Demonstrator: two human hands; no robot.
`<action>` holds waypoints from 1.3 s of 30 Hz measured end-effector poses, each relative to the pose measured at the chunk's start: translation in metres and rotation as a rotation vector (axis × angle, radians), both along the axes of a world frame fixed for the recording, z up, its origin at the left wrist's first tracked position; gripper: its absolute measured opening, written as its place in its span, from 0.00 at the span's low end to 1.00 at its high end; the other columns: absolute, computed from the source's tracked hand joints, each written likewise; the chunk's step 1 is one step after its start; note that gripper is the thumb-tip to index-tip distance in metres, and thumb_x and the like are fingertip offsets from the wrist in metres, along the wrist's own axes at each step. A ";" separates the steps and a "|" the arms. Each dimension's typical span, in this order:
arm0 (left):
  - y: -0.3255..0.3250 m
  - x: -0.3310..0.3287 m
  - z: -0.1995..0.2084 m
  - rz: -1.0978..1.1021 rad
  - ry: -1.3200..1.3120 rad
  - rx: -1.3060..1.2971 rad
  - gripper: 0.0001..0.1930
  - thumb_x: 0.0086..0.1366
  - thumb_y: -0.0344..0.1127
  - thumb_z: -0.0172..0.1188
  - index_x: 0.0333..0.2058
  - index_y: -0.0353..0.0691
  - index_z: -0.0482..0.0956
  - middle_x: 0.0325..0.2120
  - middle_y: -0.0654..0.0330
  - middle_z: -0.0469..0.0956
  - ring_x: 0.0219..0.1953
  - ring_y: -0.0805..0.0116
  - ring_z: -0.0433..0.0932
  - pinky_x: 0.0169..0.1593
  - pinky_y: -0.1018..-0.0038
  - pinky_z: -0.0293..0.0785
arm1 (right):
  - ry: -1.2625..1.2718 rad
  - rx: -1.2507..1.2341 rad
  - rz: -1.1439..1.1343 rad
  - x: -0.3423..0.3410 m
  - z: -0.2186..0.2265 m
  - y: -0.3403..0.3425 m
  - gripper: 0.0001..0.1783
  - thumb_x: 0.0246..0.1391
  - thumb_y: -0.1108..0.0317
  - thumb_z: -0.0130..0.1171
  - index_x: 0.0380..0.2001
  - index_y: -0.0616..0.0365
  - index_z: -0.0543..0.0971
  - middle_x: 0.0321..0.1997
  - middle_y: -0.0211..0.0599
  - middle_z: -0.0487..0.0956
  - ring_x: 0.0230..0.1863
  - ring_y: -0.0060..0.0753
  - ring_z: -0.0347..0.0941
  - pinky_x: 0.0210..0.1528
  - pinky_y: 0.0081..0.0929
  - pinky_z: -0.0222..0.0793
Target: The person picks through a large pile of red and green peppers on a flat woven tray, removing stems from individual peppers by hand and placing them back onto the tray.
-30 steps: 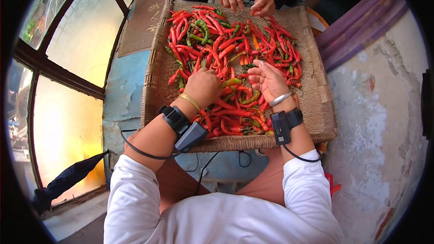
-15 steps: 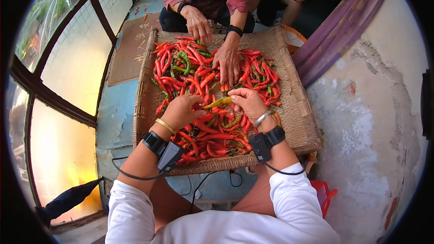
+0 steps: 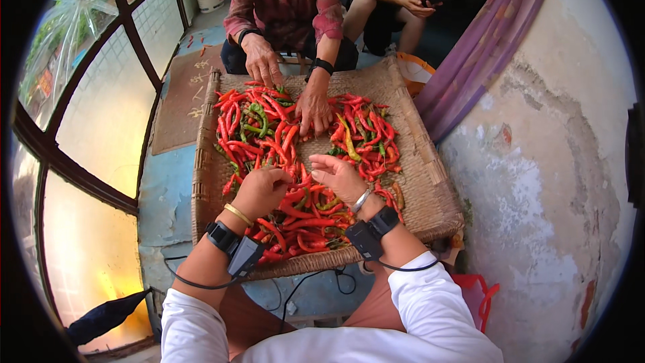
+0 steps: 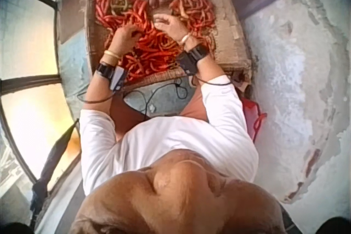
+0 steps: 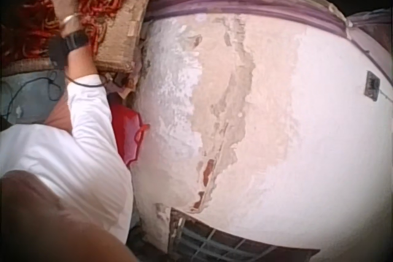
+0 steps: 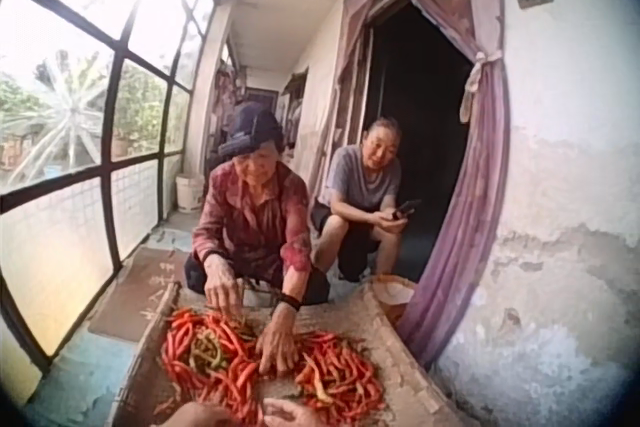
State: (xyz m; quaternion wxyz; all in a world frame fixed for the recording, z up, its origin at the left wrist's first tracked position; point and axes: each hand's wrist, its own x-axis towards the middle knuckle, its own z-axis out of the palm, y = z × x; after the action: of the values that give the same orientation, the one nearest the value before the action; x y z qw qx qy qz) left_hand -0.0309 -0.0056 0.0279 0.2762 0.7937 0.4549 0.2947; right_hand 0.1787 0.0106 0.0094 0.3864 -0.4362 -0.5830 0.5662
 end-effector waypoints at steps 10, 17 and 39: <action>-0.008 0.016 -0.011 -0.070 -0.427 -0.242 0.16 0.50 0.21 0.54 0.41 0.34 0.68 0.28 0.60 0.72 0.31 0.77 0.72 0.33 0.81 0.70 | -0.142 0.081 0.016 -0.023 0.006 -0.022 0.11 0.48 0.66 0.55 0.33 0.62 0.75 0.22 0.30 0.75 0.20 0.17 0.70 0.23 0.17 0.67; -0.009 0.011 0.003 -0.037 0.062 -0.096 0.14 0.52 0.32 0.56 0.39 0.36 0.71 0.33 0.54 0.73 0.35 0.61 0.73 0.38 0.71 0.70 | -0.119 -0.046 -0.224 0.006 0.020 -0.002 0.09 0.49 0.66 0.52 0.28 0.62 0.74 0.20 0.31 0.75 0.18 0.20 0.71 0.17 0.16 0.65; -0.010 0.016 0.003 -0.174 -0.065 -0.121 0.06 0.49 0.30 0.58 0.27 0.36 0.75 0.21 0.54 0.74 0.24 0.59 0.73 0.27 0.70 0.68 | -0.294 0.044 0.257 -0.009 0.002 -0.012 0.16 0.43 0.64 0.59 0.37 0.58 0.75 0.30 0.37 0.77 0.31 0.25 0.73 0.33 0.22 0.67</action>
State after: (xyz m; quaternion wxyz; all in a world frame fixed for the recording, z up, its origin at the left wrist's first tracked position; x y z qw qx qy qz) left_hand -0.0149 -0.0158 0.0307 0.3627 0.8020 0.3922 0.2670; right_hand 0.1696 -0.0016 0.0112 0.2310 -0.4277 -0.6962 0.5283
